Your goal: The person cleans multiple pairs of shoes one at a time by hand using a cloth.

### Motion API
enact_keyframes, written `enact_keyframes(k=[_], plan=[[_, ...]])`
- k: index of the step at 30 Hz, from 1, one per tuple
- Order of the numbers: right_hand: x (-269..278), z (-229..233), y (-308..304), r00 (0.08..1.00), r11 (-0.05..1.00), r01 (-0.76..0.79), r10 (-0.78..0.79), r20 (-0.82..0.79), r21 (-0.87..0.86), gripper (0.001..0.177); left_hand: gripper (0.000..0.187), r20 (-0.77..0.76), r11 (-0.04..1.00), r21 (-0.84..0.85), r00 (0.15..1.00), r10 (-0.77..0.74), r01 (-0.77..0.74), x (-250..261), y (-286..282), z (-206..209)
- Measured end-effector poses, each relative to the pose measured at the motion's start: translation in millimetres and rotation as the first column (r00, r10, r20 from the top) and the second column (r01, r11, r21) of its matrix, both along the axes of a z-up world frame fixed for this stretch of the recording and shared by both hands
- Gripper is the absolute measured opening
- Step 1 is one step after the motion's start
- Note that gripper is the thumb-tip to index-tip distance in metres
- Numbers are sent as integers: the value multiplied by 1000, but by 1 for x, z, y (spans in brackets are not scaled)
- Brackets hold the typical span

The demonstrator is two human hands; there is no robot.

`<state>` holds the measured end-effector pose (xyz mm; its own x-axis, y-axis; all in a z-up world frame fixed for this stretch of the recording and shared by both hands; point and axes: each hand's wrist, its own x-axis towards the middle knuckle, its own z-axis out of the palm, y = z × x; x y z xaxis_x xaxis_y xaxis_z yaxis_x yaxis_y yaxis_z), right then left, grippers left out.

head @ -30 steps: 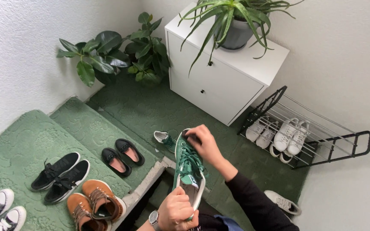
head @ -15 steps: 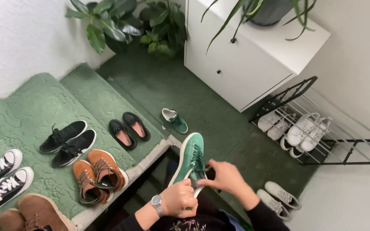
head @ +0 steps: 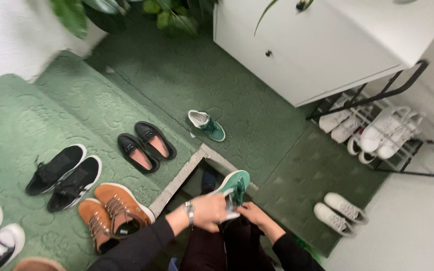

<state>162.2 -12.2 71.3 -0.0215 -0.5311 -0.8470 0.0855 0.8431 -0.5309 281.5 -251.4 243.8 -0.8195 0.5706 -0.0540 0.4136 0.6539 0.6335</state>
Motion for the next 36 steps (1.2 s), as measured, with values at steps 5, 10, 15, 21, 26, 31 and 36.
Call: enact_keyframes(k=[5,10,15,21,26,31,36], plan=[[42,-205,-17,867,830,486,-497,-36,272,43,9,-403,952,-104,887,225,-288,-6,-65,-186],[33,-248,-95,616,542,720,-787,-39,434,46,39,24,841,-172,851,524,-513,-48,-137,-244],[13,-213,-179,742,624,661,-626,-240,416,70,43,200,490,-634,486,851,-598,-54,-195,-350],[35,-344,-180,644,485,740,-711,-283,466,68,66,132,385,-545,377,917,-745,-56,-233,-510],[46,-411,-200,539,396,789,-813,-220,469,45,40,302,428,-443,319,898,-788,-98,-242,-558],[52,-413,-239,579,441,764,-791,-197,472,40,23,15,316,-499,356,934,-807,-124,-232,-585],[65,-432,-282,673,548,709,-714,-193,444,44,27,-62,270,-521,352,934,-810,-131,-227,-578]])
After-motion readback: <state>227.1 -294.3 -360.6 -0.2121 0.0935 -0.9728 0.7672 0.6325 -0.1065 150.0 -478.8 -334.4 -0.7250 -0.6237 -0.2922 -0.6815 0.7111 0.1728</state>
